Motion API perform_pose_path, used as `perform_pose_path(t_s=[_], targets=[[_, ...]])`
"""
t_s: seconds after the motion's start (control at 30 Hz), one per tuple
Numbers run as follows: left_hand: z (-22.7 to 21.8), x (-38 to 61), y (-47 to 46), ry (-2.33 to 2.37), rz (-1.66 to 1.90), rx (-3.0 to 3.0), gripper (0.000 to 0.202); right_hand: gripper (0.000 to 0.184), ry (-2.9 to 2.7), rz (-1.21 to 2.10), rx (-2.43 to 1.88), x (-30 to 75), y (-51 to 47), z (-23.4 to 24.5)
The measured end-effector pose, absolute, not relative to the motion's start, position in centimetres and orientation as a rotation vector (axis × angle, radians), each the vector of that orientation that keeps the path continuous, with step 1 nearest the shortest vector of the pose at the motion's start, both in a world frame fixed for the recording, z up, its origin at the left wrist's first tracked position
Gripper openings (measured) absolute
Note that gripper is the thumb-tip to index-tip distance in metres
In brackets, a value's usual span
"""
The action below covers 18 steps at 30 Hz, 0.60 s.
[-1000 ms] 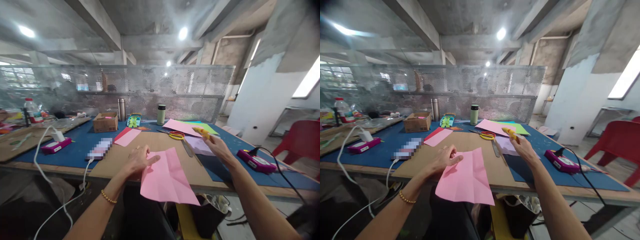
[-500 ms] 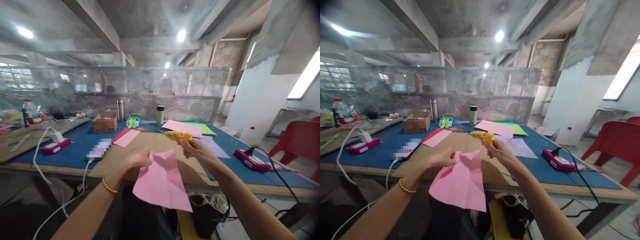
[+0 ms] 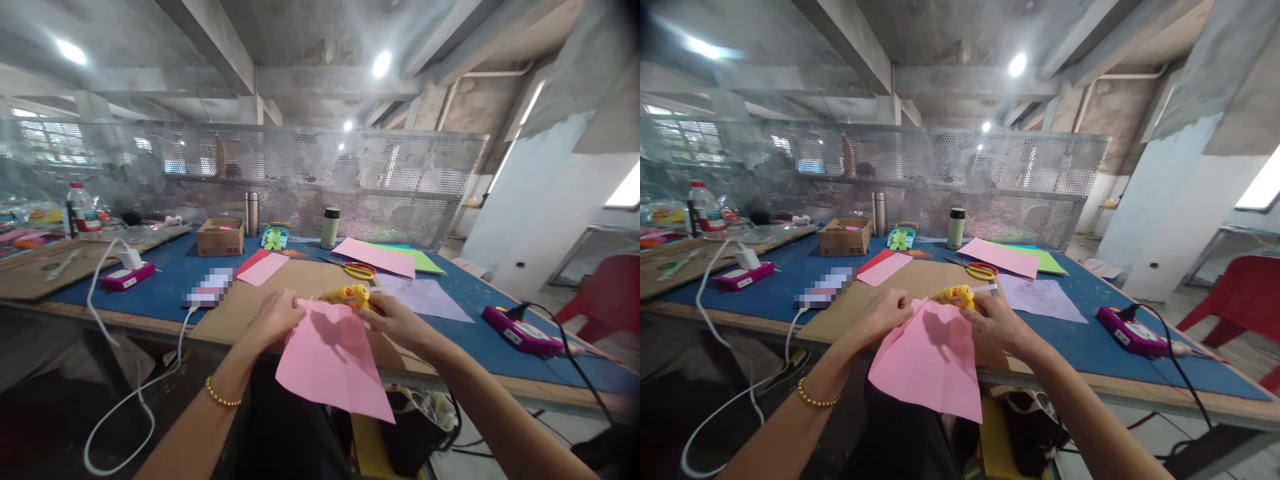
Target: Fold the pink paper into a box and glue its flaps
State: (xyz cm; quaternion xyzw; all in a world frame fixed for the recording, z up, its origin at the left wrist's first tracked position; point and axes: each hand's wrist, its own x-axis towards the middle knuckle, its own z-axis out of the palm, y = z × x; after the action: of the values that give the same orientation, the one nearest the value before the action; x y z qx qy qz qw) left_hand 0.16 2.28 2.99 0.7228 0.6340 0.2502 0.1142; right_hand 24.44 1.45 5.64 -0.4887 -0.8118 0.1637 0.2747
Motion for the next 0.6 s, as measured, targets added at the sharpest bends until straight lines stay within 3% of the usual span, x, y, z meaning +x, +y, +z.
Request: perform_pose_path(t_s=[0.6], targets=[[2.2,-0.1,1.9,1.828,0.87,2.009,0.014,0.028,-2.303,0.297,-1.462,23.5,3.7,4.6]])
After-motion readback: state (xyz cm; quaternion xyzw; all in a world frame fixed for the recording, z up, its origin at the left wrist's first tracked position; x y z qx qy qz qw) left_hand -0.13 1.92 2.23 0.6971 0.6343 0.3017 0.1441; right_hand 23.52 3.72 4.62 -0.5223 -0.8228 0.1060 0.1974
